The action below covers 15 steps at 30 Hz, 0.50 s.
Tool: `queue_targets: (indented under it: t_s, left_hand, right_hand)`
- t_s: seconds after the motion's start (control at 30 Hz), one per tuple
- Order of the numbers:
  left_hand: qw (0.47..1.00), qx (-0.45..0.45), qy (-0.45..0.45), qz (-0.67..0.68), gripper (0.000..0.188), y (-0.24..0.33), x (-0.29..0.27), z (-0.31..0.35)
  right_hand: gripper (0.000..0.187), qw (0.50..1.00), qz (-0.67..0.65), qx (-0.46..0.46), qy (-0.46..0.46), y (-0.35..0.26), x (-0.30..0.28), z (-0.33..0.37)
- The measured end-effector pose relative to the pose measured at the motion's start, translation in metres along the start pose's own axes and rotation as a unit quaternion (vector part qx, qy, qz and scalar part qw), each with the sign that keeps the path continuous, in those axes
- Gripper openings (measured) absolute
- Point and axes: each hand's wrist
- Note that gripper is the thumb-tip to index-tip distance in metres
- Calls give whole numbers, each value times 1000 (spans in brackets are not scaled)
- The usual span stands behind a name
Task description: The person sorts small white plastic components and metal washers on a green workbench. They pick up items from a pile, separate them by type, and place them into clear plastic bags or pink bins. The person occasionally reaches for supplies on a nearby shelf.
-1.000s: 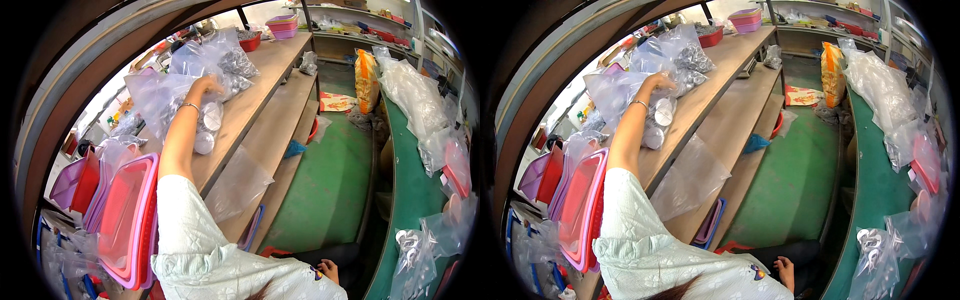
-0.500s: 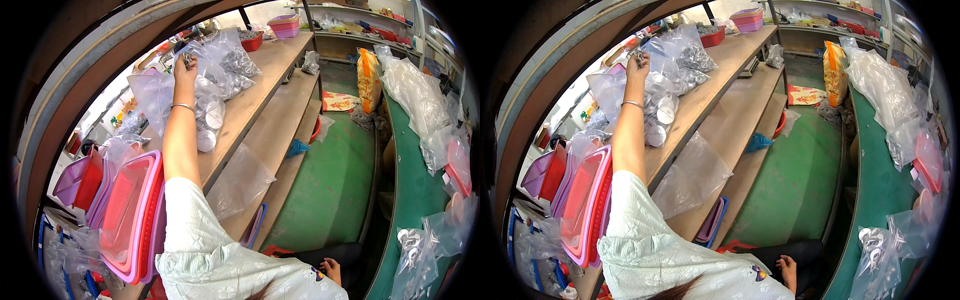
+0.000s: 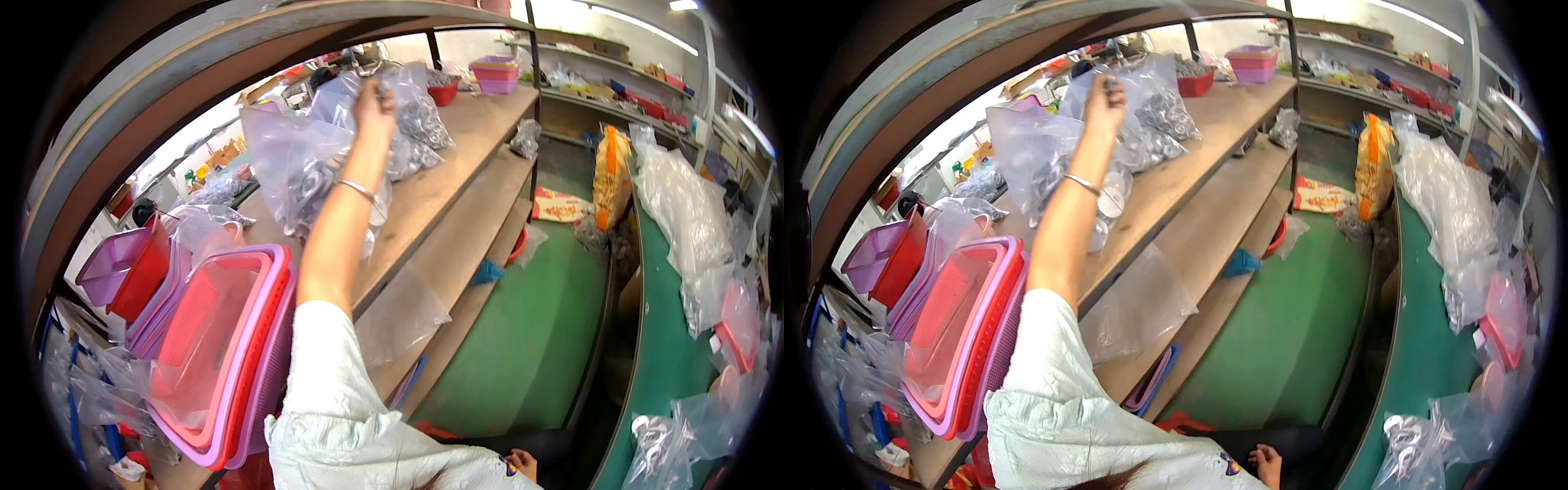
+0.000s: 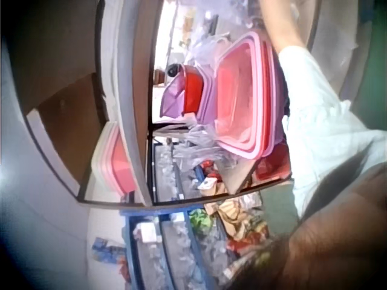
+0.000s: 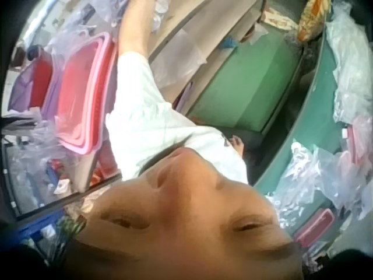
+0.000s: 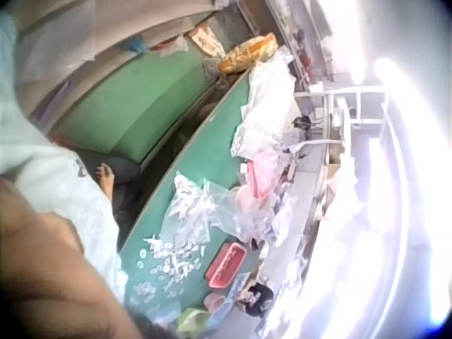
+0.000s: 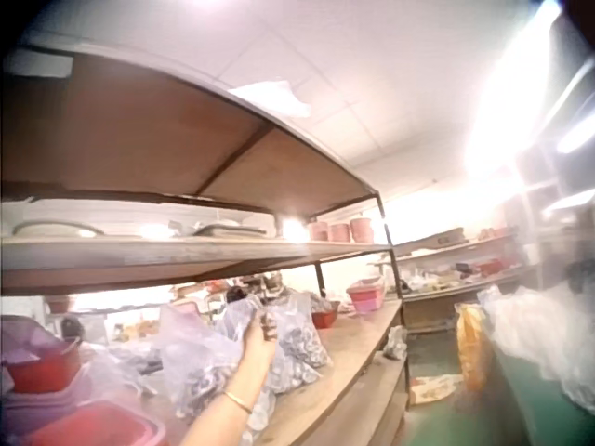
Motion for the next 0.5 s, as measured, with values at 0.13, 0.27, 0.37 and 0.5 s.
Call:
queue_targets:
  t_s: [0.13, 0.27, 0.37, 0.5]
  left_hand:
    - [992, -83, -62, -72, 17, -72, 52, 48]
    - [970, -199, -128, -52, 12, -155, 87, 102]
    - [938, -298, -158, -83, 12, -198, 92, 145]
    - [899, -385, -164, -129, 13, -228, 94, 161]
  right_hand:
    - [32, 998, -45, -42, 11, -16, 5, -11]
    - [28, 964, -113, -239, 32, -110, 22, -33]
    - [35, 931, -73, -338, 117, -180, 27, -44]
    - [39, 889, 28, -379, 256, -200, 2, -55]
Point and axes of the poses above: each hand's wrist, its own z-axis away from the middle knuckle, its own x-axis out of the palm, y = z × x, and after that the axes turned 5 degrees about -x, right-handed
